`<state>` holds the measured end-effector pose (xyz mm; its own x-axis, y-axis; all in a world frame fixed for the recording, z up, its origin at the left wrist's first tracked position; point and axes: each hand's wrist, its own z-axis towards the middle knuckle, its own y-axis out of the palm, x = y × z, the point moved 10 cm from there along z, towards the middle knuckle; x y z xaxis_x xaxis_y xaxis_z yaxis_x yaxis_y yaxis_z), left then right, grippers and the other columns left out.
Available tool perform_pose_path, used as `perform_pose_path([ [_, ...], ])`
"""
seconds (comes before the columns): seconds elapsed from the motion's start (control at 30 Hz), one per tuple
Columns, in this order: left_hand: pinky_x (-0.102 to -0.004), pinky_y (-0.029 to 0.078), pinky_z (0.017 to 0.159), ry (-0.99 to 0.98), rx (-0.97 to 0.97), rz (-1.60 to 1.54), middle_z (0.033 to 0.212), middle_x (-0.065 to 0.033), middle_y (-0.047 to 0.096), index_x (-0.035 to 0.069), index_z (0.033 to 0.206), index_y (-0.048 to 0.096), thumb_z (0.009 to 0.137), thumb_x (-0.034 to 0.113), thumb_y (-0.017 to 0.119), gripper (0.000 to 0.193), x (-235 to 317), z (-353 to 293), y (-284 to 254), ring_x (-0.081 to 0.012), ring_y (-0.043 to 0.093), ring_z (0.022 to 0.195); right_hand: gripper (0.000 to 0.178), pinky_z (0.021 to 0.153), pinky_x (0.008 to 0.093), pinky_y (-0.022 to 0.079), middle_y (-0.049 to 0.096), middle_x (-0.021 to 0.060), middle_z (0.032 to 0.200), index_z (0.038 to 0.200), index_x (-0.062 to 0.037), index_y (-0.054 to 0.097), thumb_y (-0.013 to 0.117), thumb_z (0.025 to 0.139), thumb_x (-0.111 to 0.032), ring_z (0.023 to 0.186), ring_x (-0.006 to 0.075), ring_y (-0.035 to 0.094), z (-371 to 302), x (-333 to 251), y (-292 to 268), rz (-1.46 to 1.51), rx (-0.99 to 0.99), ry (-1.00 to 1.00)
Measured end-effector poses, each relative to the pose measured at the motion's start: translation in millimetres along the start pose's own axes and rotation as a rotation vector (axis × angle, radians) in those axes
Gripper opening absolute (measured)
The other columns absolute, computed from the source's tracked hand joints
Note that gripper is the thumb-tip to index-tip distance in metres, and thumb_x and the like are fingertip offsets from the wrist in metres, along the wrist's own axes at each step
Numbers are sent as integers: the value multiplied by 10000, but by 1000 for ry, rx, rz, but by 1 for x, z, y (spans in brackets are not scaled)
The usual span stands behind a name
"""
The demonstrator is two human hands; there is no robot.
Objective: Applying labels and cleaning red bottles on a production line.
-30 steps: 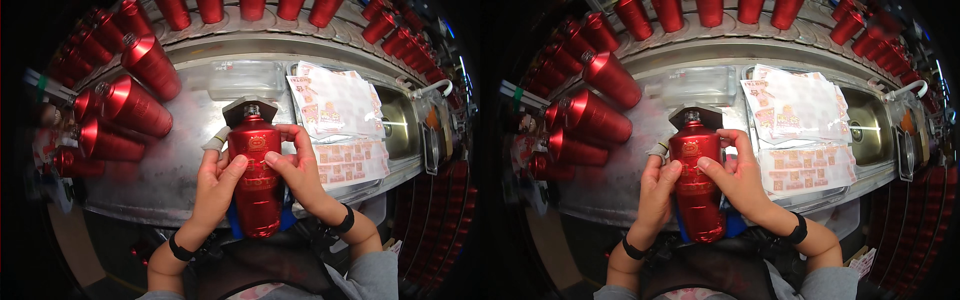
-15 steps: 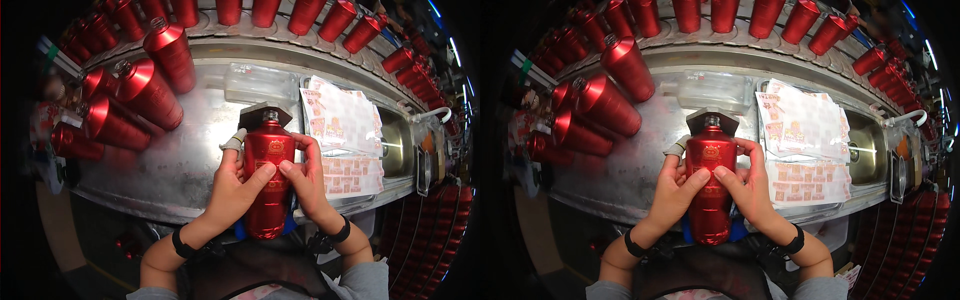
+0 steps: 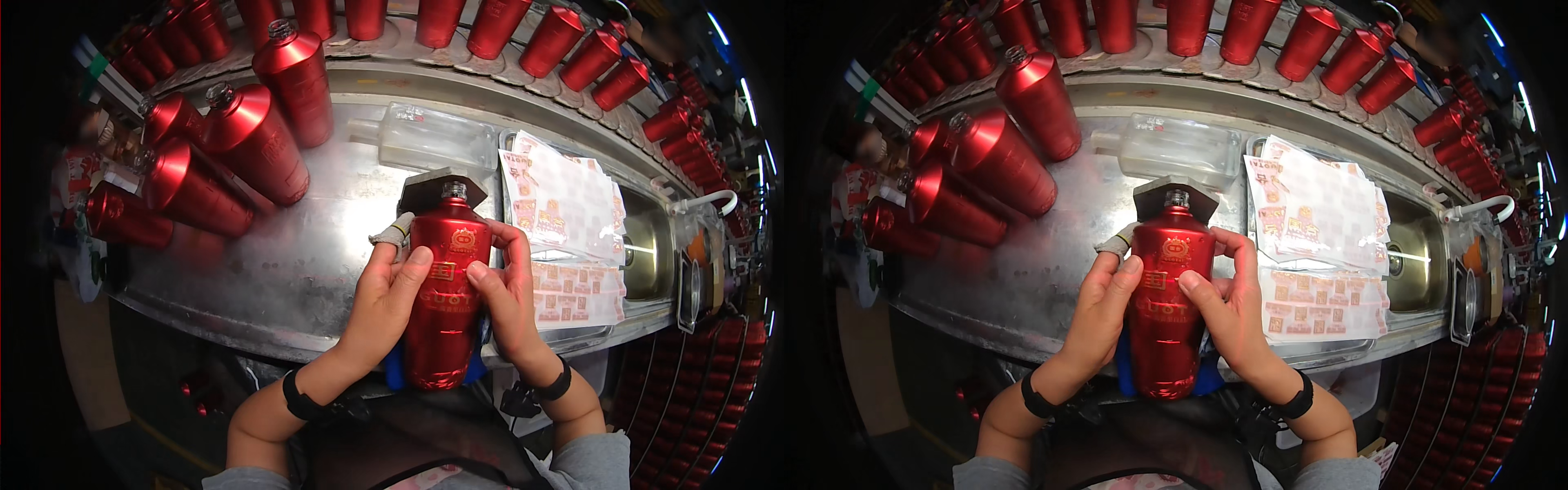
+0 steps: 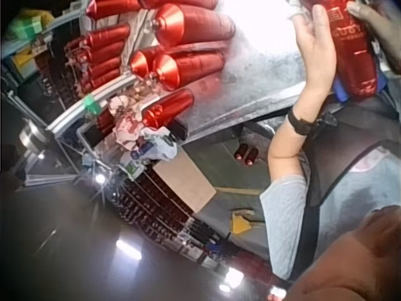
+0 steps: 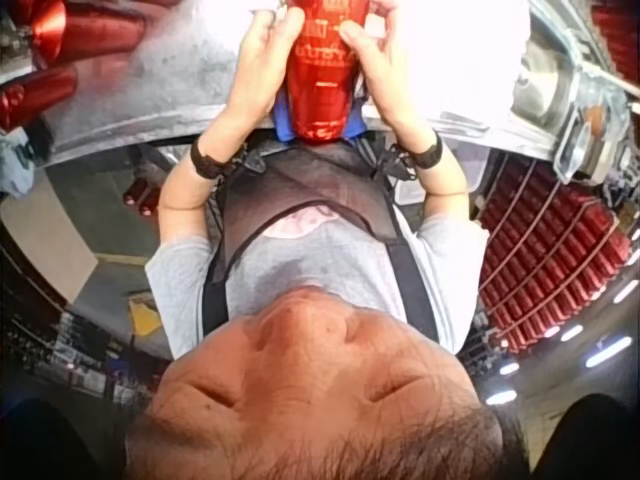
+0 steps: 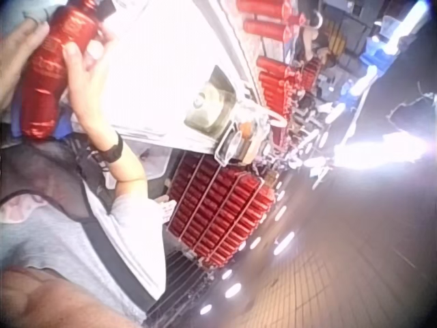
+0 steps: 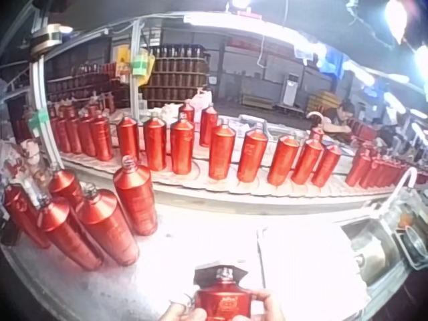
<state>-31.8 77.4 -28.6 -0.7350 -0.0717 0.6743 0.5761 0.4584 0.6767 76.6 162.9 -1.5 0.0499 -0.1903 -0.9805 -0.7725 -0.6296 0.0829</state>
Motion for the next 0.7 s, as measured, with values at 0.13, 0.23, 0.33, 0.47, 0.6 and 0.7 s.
perform_pose_path([
  [0.13,-297,510,937,16,-12,157,1279,-135,572,-5,1502,235,953,159,662,714,1,-1,6,-154,599,1103,598,741,276,564,442,163,1304,1378,5,308,653,917,-158,909,180,678,1,-1,2,-10,-11,-24],
  [0.23,-302,513,938,26,11,205,1270,-138,571,-7,1494,239,944,171,678,726,-2,0,3,-159,600,1105,595,745,278,565,441,163,1303,1377,7,308,650,920,-162,917,182,676,1,-2,4,-4,-18,-30],
  [0.33,-309,516,937,60,-8,204,1264,-145,568,-9,1490,244,937,182,688,734,0,1,7,-163,602,1105,591,747,275,562,442,161,1302,1377,7,308,647,924,-165,920,181,673,0,-3,2,-4,-13,-42],
  [0.47,-314,525,924,-14,-20,174,1253,-147,570,-3,1451,295,936,184,687,674,-2,1,2,-162,607,1095,605,724,260,553,445,157,1299,1378,2,316,664,916,-178,883,158,668,2,4,-4,28,-2,-34],
  [0.6,-314,535,906,38,-5,265,1235,-144,582,6,1388,352,936,185,688,591,1,-3,5,-159,618,1076,628,697,248,547,448,153,1292,1378,-3,326,691,900,-185,844,133,662,0,2,-2,-99,-24,-19],
  [0.7,-315,536,900,54,-25,268,1240,-146,581,8,1397,346,937,182,686,598,3,-2,10,-162,621,1073,656,671,240,538,453,147,1285,1383,-6,330,715,884,-187,799,111,653,0,-1,0,-49,-20,8],
])
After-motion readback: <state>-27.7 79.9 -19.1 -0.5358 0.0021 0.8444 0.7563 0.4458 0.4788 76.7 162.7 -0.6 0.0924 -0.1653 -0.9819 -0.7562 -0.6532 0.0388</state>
